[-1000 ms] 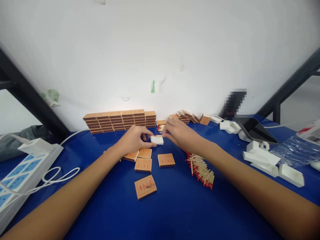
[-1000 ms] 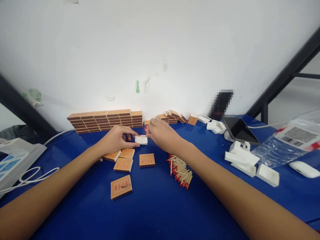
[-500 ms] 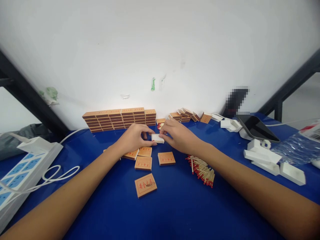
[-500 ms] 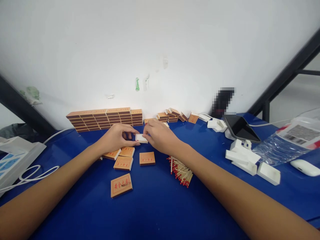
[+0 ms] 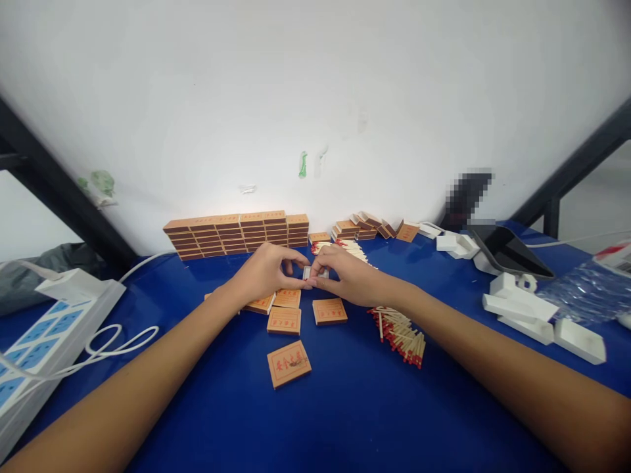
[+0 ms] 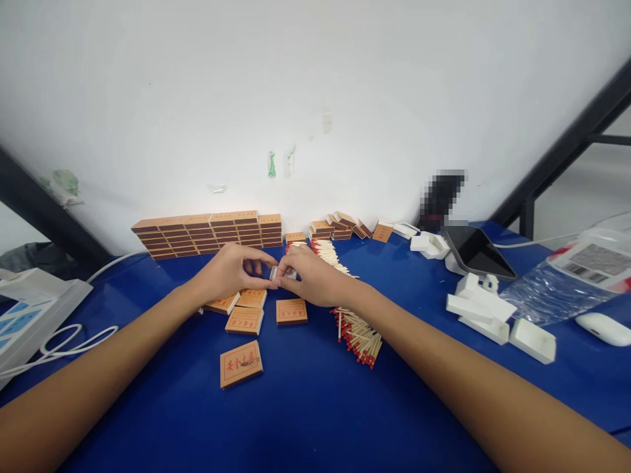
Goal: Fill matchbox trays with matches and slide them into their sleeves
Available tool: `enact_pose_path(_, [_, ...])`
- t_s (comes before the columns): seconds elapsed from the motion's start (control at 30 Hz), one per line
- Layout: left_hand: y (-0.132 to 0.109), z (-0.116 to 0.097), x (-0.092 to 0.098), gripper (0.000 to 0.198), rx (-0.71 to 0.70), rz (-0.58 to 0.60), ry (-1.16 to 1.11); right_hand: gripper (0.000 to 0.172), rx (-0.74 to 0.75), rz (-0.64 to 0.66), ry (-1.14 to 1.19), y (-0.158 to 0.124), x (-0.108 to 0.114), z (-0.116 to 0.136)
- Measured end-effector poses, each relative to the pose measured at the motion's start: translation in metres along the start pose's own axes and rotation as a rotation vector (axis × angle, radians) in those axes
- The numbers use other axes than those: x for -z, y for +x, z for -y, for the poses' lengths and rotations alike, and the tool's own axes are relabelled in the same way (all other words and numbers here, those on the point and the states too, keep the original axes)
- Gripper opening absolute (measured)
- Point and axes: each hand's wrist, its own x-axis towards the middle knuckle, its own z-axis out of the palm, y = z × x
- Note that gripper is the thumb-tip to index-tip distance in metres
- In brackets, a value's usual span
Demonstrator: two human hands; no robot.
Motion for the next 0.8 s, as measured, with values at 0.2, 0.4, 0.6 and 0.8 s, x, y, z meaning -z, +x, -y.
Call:
enact_pose_path(0.2, [0.000, 0.002, -0.001, 0.034, 0.008, -0.005, -0.009, 0.012, 0.011, -0.050, -0.069, 0.000, 0.000, 0.002])
enact_pose_path(0.4, [0.000, 0.004, 0.000, 0.034, 0.051, 0.005, -0.005, 0.016, -0.069, -0.250, -0.236, 0.002, 0.008, -0.014])
enact_pose_path(0.6, [0.000, 0.006, -0.001, 0.035, 0.086, 0.012, -0.013, 0.011, -0.192, -0.206, -0.377, 0.001, 0.004, -0.038])
enact_pose_path(0.8, [0.001, 0.000, 0.001, 0.034, 0.108, 0.022, -0.021, 0.006, -0.204, -0.196, -0.441, 0.003, 0.001, -0.038])
